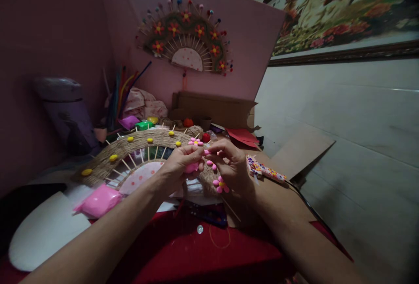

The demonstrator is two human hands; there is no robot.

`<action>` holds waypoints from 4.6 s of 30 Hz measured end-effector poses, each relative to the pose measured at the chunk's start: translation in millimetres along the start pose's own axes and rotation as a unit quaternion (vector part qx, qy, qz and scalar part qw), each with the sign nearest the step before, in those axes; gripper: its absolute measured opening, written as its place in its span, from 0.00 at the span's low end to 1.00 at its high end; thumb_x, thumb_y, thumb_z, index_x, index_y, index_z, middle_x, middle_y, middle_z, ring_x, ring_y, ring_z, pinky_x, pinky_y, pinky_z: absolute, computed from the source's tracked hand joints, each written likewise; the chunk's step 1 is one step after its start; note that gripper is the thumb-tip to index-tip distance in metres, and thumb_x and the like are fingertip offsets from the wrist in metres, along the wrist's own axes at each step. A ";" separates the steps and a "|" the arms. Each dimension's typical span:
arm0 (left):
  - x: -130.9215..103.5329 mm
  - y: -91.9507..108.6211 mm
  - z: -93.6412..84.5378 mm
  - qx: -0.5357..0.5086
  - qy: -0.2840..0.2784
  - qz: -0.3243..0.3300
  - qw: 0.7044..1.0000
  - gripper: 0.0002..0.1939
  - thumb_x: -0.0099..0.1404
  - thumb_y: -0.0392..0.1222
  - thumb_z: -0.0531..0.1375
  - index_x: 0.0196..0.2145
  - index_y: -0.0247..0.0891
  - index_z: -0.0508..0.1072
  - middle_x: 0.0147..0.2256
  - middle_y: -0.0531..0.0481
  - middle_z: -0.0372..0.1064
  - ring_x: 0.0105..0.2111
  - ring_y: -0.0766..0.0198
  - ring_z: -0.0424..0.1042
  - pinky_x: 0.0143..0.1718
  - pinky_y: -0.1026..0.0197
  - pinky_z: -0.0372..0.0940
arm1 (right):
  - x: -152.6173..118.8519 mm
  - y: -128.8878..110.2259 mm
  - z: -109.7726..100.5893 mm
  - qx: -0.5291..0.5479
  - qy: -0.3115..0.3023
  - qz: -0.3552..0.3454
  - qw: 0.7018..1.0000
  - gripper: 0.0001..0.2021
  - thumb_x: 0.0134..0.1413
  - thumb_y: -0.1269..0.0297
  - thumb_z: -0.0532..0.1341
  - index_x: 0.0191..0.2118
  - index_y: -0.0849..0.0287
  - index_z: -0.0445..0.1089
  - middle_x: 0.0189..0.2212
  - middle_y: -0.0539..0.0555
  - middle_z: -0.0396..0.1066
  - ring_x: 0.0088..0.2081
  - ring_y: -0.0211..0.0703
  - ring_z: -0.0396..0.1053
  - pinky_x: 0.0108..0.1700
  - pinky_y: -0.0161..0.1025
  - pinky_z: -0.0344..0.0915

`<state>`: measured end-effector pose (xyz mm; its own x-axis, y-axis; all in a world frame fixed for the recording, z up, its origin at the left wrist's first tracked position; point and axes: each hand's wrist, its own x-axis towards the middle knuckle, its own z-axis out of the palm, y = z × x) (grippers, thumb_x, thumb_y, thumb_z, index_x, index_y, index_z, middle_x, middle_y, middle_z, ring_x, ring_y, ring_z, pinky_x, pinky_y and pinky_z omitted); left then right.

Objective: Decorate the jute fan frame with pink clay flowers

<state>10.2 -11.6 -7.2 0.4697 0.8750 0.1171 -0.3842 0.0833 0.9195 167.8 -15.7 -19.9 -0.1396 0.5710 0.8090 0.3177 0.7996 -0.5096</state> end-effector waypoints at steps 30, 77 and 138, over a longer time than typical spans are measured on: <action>0.2 -1.3 -0.4 0.011 0.011 0.001 1.000 0.20 0.48 0.53 0.69 0.25 0.34 0.67 0.16 0.54 0.64 0.14 0.76 0.56 0.13 0.72 0.46 | -1.6 0.7 -0.5 0.019 -0.010 -0.017 1.000 0.05 0.54 0.72 0.61 0.35 0.56 0.70 0.33 0.51 0.69 0.31 0.36 0.67 0.29 0.35 0.66; -2.2 0.2 -0.3 0.079 -0.011 0.043 0.996 0.15 0.55 0.50 0.65 0.25 0.33 0.71 0.17 0.52 0.66 0.15 0.75 0.58 0.16 0.70 0.48 | 1.1 -3.6 -3.8 -0.117 -0.027 -0.054 0.991 0.07 0.56 0.73 0.59 0.40 0.55 0.70 0.37 0.53 0.68 0.34 0.38 0.68 0.34 0.37 0.67; 5.1 42.8 -43.1 0.709 0.266 -0.111 0.644 0.15 0.58 0.51 0.55 0.31 0.44 0.80 0.36 0.41 0.77 0.39 0.48 0.74 0.34 0.54 0.64 | 79.4 43.3 46.0 -0.215 -0.195 0.039 0.956 0.02 0.46 0.70 0.68 0.28 0.58 0.75 0.30 0.51 0.71 0.36 0.38 0.66 0.37 0.35 0.59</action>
<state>-38.1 17.0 16.5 -0.0959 0.9875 0.1254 0.9338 0.0457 0.3547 127.3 72.8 8.8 -0.4114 0.7186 0.5606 0.6864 0.6490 -0.3281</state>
